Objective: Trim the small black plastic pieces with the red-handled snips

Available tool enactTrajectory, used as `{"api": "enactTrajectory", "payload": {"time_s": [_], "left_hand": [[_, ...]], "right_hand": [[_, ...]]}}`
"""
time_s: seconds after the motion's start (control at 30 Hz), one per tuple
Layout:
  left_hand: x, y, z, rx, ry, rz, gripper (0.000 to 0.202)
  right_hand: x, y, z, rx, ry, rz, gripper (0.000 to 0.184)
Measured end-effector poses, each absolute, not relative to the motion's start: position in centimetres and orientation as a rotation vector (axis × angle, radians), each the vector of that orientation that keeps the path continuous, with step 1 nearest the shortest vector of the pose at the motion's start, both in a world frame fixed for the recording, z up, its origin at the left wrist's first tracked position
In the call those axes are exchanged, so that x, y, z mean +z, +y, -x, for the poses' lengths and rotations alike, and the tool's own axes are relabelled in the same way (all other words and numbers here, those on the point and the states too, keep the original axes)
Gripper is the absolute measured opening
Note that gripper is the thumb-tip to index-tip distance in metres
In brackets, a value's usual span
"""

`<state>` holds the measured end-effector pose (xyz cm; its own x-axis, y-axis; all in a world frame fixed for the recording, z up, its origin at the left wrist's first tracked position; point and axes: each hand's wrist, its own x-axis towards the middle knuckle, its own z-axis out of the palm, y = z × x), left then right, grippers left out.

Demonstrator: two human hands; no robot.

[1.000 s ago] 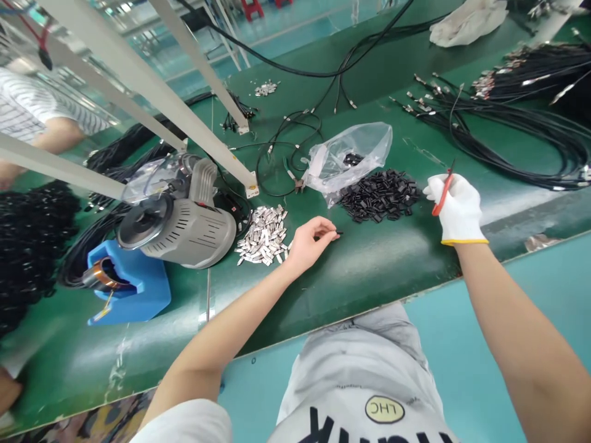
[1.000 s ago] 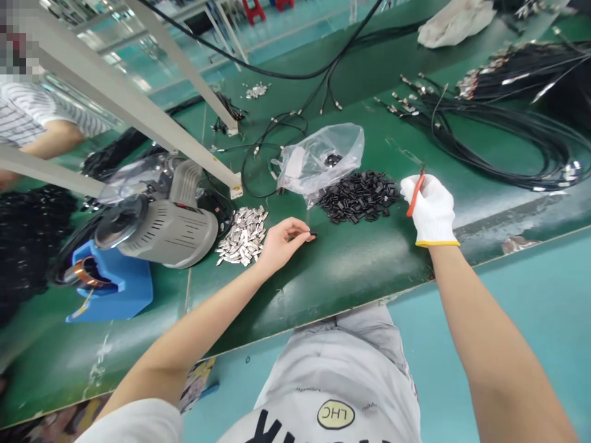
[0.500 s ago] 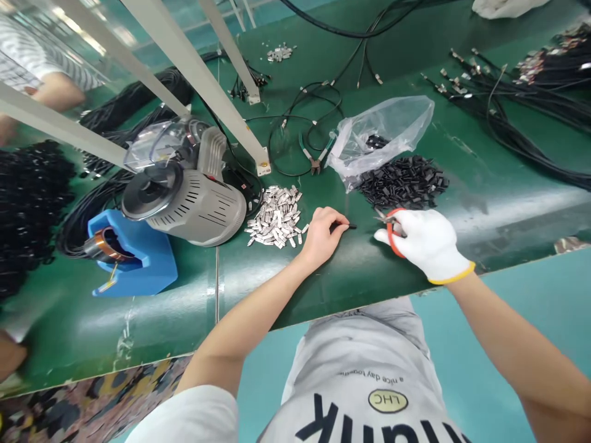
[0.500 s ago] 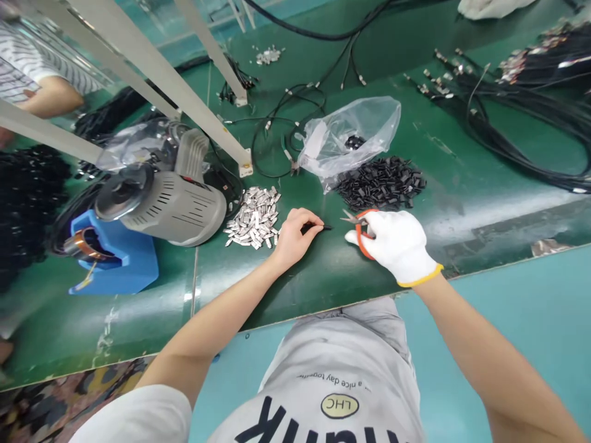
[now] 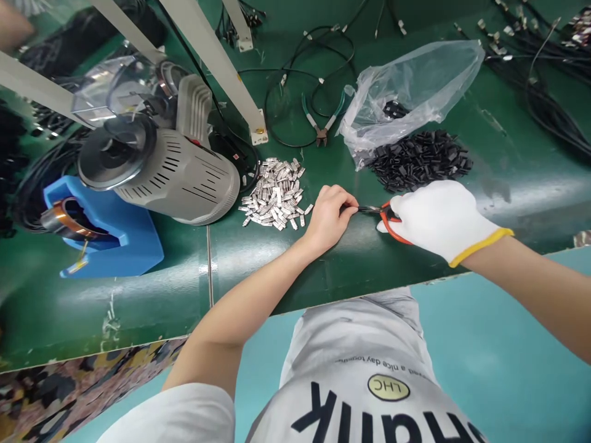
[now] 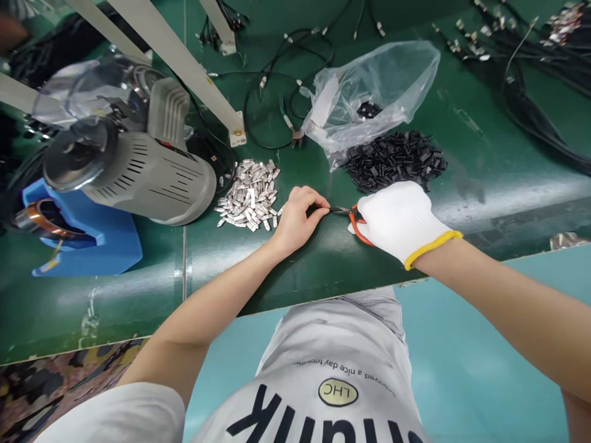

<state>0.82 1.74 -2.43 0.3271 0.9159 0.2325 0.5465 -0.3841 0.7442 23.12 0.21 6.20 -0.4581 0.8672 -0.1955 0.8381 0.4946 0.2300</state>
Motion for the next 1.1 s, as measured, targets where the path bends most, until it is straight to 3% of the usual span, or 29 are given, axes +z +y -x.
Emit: {"api": "enactTrajectory", "payload": {"time_s": [0.33,0.47,1.1], "left_hand": [[-2.4,1.9,-0.8,0.841,1.279,-2.049,0.008],[-2.5,1.9,-0.8,0.851,1.284,-2.060,0.008],[-2.3,1.9,-0.5,0.852,1.245,-2.054,0.008]], "right_hand": [[6.5,1.4,-22.6,0.023,2.382,-1.401,0.046],[6.5,1.4,-22.4,0.067,2.369,-1.367,0.037],[5.7,1.0,-23.2,0.078,2.410,-1.366,0.054]]}}
